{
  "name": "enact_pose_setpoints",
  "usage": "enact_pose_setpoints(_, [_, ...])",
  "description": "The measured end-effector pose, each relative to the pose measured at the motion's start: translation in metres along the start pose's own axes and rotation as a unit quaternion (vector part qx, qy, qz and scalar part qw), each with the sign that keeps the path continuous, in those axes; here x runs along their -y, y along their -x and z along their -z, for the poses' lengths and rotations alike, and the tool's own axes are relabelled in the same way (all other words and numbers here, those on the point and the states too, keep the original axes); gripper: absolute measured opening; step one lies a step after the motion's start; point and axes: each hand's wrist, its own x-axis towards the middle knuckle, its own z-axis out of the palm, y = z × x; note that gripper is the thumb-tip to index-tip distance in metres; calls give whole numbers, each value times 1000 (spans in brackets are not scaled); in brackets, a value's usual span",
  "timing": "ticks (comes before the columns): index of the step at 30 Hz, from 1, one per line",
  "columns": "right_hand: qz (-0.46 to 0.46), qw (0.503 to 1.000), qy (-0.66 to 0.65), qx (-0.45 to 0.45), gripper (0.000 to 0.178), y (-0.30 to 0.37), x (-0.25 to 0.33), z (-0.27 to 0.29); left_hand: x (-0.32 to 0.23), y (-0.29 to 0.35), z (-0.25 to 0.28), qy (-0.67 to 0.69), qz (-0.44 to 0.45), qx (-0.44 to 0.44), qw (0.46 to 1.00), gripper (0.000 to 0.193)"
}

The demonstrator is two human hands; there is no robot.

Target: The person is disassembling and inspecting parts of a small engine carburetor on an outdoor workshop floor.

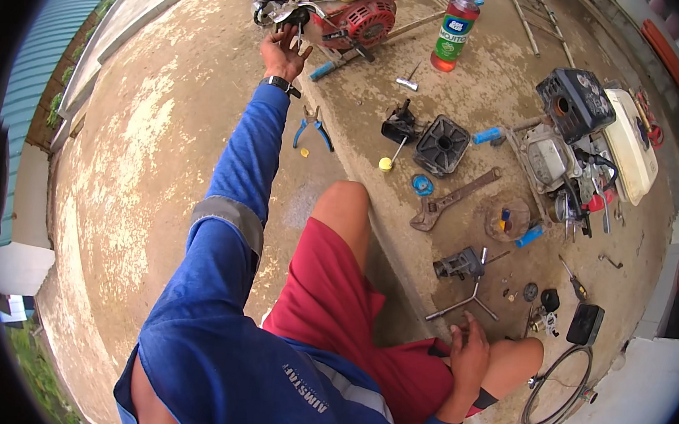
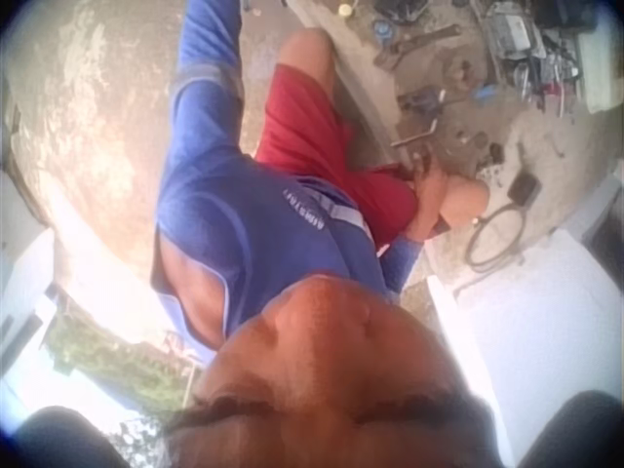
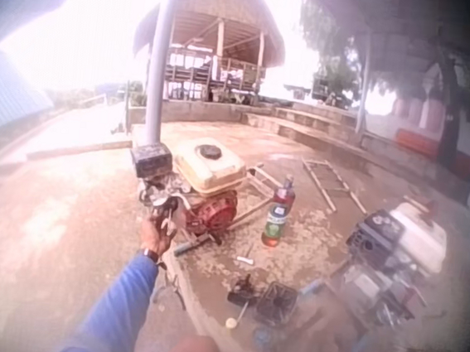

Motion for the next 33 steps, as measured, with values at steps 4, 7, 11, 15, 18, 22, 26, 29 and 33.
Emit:
enact_pose_setpoints(4, [5, 1000, 8, 1, 41, -1, 1, -1, -5, -7, 7, 19, 3, 8, 1000, 55])
enact_pose_setpoints(7, [5, 1000, -1, 6, 42, -2, 1, -1, -6, -11, 10, 17, 2, 23, 1000, 56])
enact_pose_setpoints(11, [0, 1000, 4, 5, 42, -1, -1, -1, -1, -5, 6, 22, -6, 8, 1000, 52])
enact_pose_setpoints(15, [3, 1000, 2, 6, 43, -1, -1, -2, 0, -4, 7, 47, -1, 33, 998, 51])
enact_pose_setpoints(18, [-3, 1000, -4, 11, 43, -2, 3, 0, -2, -7, 10, 60, 3, 41, 997, 51])
enact_pose_setpoints(22, [-2, 1000, 3, 3, 44, -1, -1, -2, 1, -4, 7, 66, 12, 36, 997, 51])
enact_pose_setpoints(26, [-3, 1000, 7, 4, 44, -1, -1, -2, 1, -3, 5, 48, 8, 30, 998, 60])
enact_pose_setpoints(29, [-12, 1000, 0, 10, 44, -1, 0, -1, 2, -2, 6, 37, -6, 30, 999, 60])
enact_pose_setpoints(33, [-8, 1000, 1, 11, 41, -2, 1, -1, 1, -3, 11, 35, -23, 29, 999, 54])
